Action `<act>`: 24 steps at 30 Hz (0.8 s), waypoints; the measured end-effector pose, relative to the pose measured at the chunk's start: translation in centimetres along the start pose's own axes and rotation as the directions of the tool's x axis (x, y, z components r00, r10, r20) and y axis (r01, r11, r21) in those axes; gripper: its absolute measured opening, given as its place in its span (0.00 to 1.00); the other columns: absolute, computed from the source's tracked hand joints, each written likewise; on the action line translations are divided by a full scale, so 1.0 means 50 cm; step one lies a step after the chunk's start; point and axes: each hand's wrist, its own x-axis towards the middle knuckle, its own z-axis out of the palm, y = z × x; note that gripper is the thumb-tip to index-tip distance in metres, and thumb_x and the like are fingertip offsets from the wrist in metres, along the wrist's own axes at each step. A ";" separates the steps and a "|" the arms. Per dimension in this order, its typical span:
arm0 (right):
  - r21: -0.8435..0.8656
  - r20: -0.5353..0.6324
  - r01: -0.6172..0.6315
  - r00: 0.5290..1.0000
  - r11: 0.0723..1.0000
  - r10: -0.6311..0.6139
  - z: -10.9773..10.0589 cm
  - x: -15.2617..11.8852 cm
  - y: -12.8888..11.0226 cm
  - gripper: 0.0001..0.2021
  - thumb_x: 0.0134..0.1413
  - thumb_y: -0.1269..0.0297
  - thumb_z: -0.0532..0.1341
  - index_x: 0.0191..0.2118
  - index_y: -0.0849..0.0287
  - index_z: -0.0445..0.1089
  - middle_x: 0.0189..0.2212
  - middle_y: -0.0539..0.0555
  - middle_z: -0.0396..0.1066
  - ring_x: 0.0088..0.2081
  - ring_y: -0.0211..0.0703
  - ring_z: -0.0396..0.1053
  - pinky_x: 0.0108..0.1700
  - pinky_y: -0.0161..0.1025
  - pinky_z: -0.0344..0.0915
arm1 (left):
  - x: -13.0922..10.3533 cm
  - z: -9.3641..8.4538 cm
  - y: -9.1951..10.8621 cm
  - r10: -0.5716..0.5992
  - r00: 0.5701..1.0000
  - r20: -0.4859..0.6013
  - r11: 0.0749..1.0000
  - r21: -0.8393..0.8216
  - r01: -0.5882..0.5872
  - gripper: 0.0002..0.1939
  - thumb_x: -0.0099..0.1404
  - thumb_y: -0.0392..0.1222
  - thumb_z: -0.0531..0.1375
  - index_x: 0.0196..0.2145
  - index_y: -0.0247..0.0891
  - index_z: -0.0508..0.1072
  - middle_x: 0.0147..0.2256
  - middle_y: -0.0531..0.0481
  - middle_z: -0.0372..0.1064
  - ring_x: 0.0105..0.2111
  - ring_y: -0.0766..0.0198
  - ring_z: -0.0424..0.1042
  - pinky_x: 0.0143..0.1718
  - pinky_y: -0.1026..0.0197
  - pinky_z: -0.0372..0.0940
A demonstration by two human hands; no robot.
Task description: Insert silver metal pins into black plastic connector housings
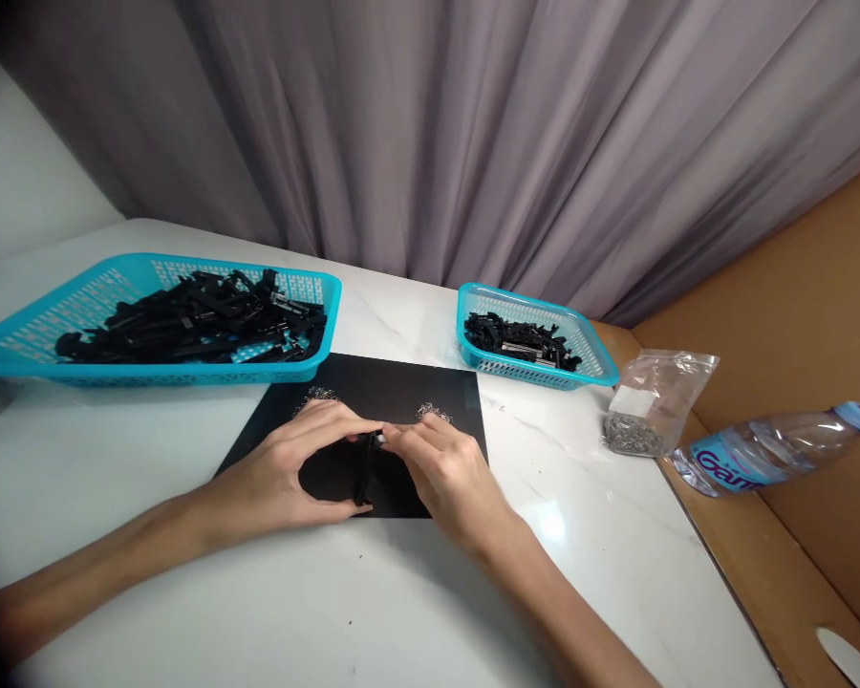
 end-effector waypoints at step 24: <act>-0.226 -0.415 -0.512 0.820 0.829 0.394 -0.074 0.049 0.129 0.17 0.66 0.48 0.58 0.39 0.58 0.72 0.28 0.53 0.73 0.27 0.43 0.65 0.32 0.39 0.62 | -0.013 -0.046 0.141 -0.027 0.975 -0.221 0.997 -0.080 0.009 0.21 0.74 0.42 0.60 0.62 0.53 0.66 0.64 0.51 0.65 0.64 0.53 0.65 0.65 0.46 0.62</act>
